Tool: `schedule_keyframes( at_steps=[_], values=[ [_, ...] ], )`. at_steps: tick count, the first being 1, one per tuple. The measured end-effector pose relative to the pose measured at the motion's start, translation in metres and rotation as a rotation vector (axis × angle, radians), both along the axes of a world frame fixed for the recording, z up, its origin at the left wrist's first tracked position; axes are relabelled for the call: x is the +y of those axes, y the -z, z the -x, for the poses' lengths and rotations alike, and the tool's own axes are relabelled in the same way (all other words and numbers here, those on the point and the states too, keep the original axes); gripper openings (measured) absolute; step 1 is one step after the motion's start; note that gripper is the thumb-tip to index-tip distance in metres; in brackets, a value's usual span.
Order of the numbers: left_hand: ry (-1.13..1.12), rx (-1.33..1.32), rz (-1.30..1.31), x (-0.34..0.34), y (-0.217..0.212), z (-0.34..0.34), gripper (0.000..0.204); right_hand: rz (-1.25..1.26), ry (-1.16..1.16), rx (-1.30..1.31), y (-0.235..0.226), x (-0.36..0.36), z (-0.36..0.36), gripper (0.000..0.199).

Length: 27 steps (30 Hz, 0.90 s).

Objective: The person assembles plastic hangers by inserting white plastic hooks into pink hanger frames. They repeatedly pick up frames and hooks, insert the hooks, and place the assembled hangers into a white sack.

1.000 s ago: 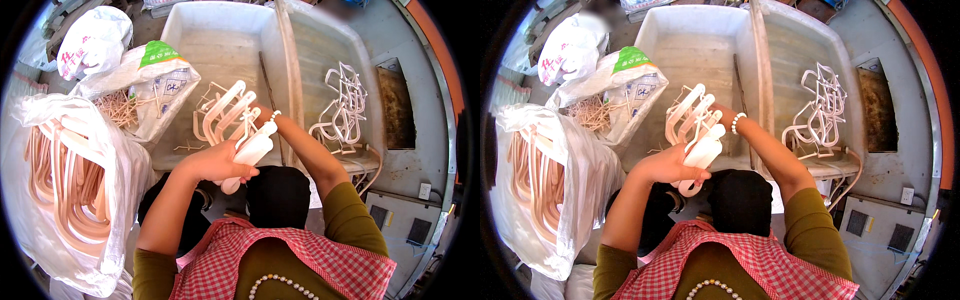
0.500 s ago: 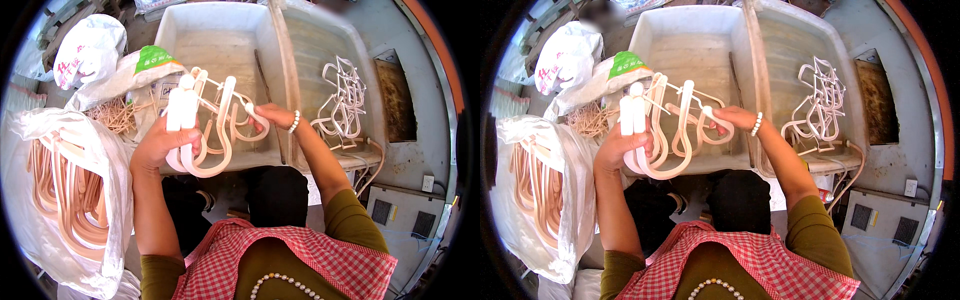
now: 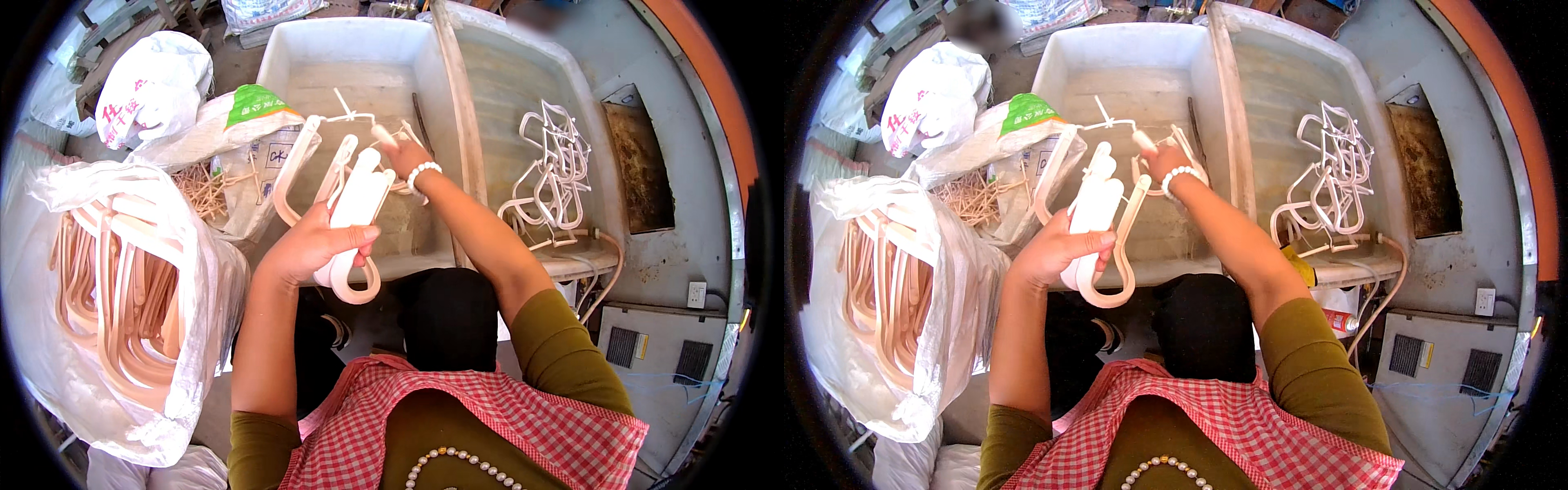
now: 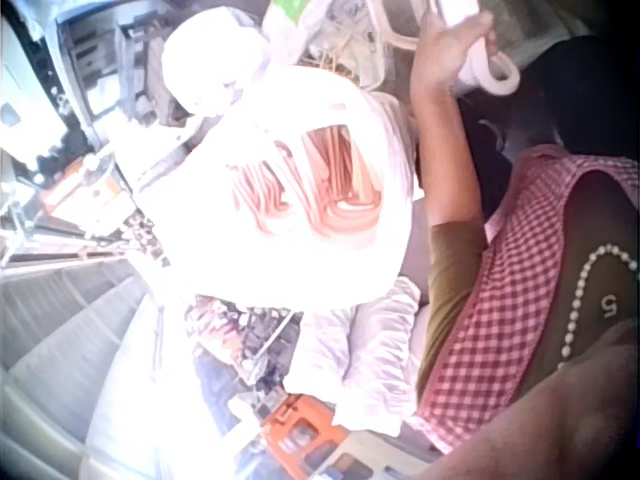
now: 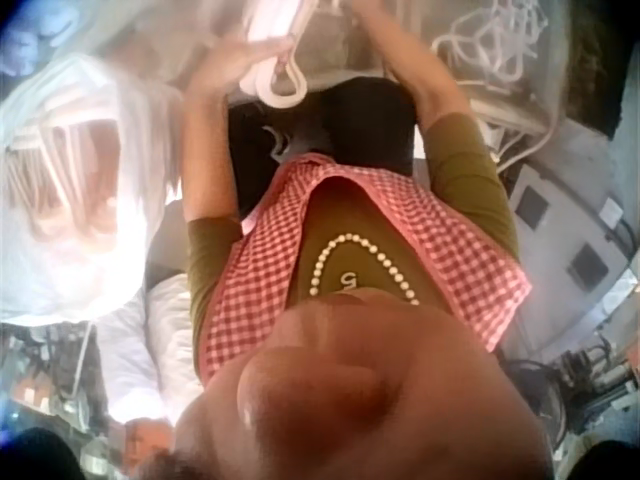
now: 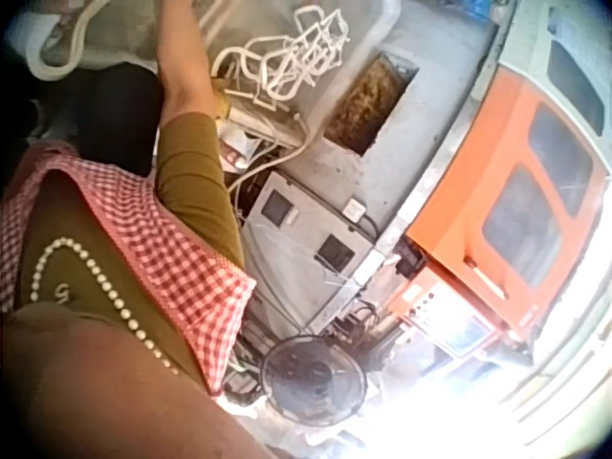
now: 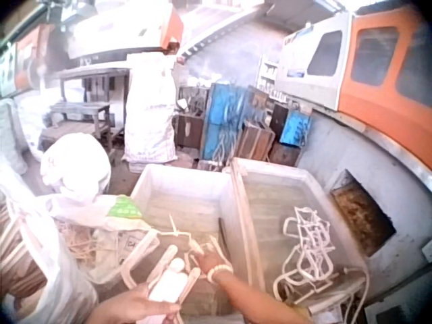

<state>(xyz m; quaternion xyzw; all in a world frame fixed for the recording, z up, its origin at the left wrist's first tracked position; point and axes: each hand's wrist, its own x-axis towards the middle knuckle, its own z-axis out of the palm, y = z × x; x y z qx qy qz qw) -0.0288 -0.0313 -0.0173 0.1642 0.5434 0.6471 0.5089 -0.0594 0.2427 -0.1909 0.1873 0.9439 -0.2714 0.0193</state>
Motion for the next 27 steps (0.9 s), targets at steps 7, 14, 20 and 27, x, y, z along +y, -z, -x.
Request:
schedule_keyframes(
  at_steps=[7, 14, 20, 27],
  values=[
    [-0.060, -0.133, 0.024, -0.005, 0.000, -0.006, 0.023, 0.641, 0.423, 0.144, -0.072, 0.007, 0.017, 0.041],
    [-0.312, -0.044, -0.108, -0.022, 0.001, 0.011, 0.016, -0.558, -0.503, -0.207, -0.116, 0.012, -0.024, 0.031],
    [-0.065, -0.053, -0.053, 0.007, 0.000, -0.020, 0.026, -0.556, -0.050, -0.189, -0.091, 0.033, -0.017, 0.033],
    [0.066, -0.056, -0.099, 0.006, -0.006, -0.022, 0.026, 0.830, 0.515, -0.084, -0.110, 0.063, 0.006, 0.040]
  ],
)
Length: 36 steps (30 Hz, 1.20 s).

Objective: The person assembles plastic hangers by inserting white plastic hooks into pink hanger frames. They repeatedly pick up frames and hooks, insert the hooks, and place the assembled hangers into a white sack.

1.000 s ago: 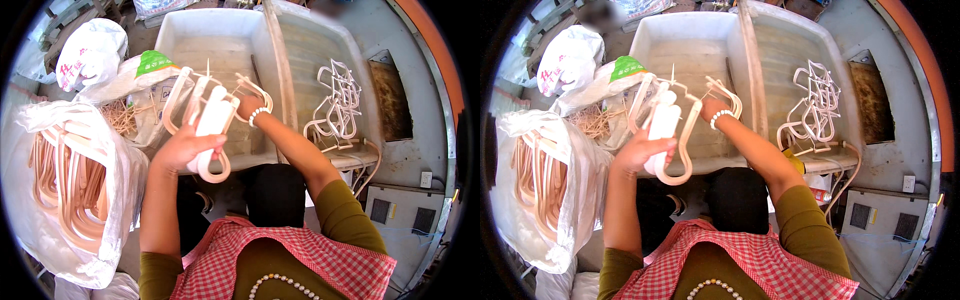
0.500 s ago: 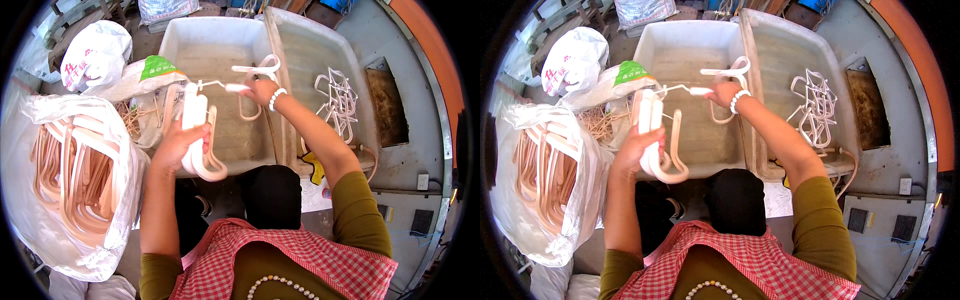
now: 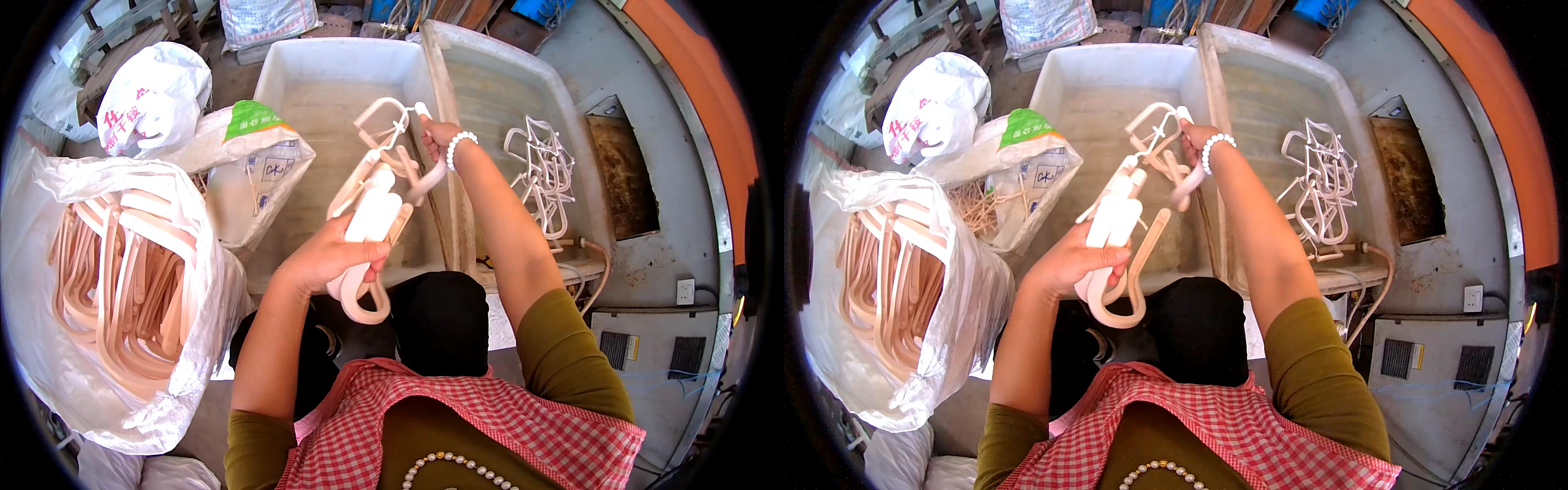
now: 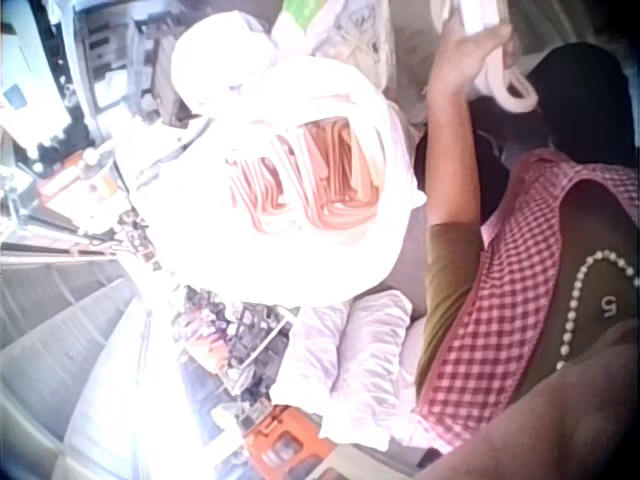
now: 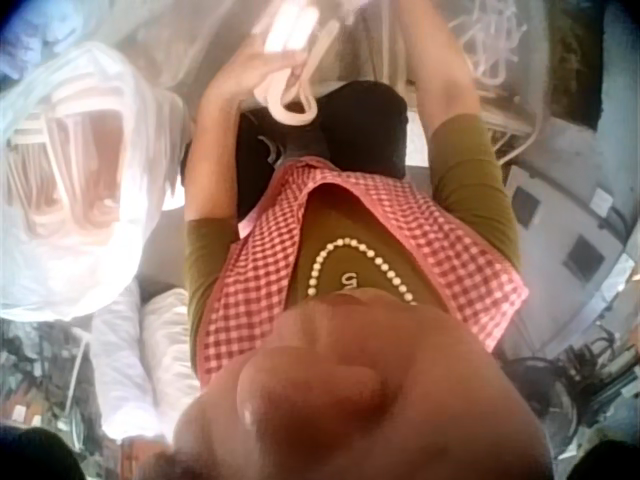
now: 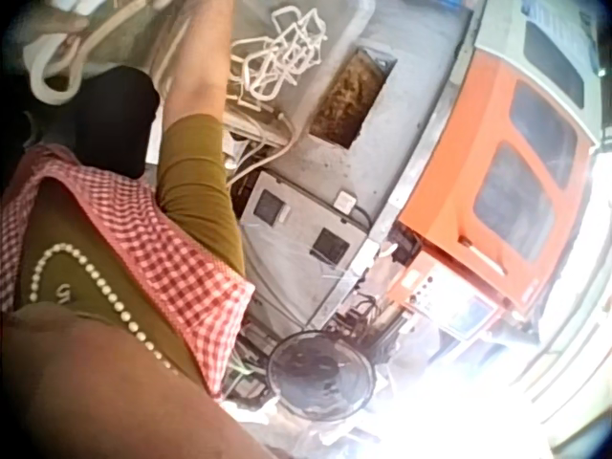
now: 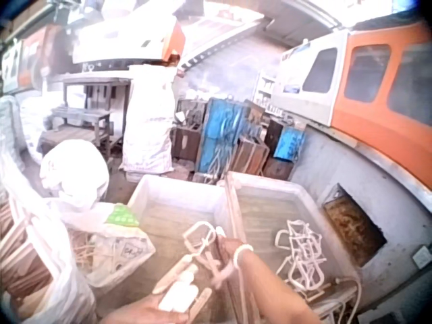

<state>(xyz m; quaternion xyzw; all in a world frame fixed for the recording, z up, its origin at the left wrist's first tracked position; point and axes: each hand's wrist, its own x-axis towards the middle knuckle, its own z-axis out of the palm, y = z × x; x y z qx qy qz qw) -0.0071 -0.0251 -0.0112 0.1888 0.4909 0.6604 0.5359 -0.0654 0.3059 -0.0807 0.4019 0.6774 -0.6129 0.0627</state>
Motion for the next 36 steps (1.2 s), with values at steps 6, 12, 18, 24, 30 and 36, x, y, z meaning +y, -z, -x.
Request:
schedule_keyframes(
  at_steps=[6, 12, 18, 24, 30, 36],
  values=[
    [-0.102, -0.069, 0.027, -0.004, 0.004, 0.003, 0.023, -0.638, -0.320, 0.524, -0.018, -0.025, -0.005, 0.034],
    [-0.449, 0.099, -0.040, -0.021, 0.005, 0.026, 0.022, -1.425, -1.168, 0.346, -0.071, -0.054, -0.062, 0.028],
    [-0.134, 0.100, -0.077, -0.005, -0.002, -0.005, 0.028, -1.446, -0.688, -0.398, -0.031, -0.009, -0.038, 0.027],
    [-0.032, 0.032, -0.088, 0.011, 0.005, -0.022, 0.035, -0.149, 0.194, 0.112, -0.025, 0.108, -0.013, 0.040],
    [-0.356, -0.047, -0.144, -0.007, 0.014, -0.004, 0.019, 0.082, 0.176, 0.406, -0.110, 0.048, -0.058, 0.041],
    [-0.574, -0.331, -0.318, 0.001, 0.030, 0.021, 0.033, 0.830, -0.366, 0.832, -0.125, 0.004, -0.106, 0.041]
  ],
)
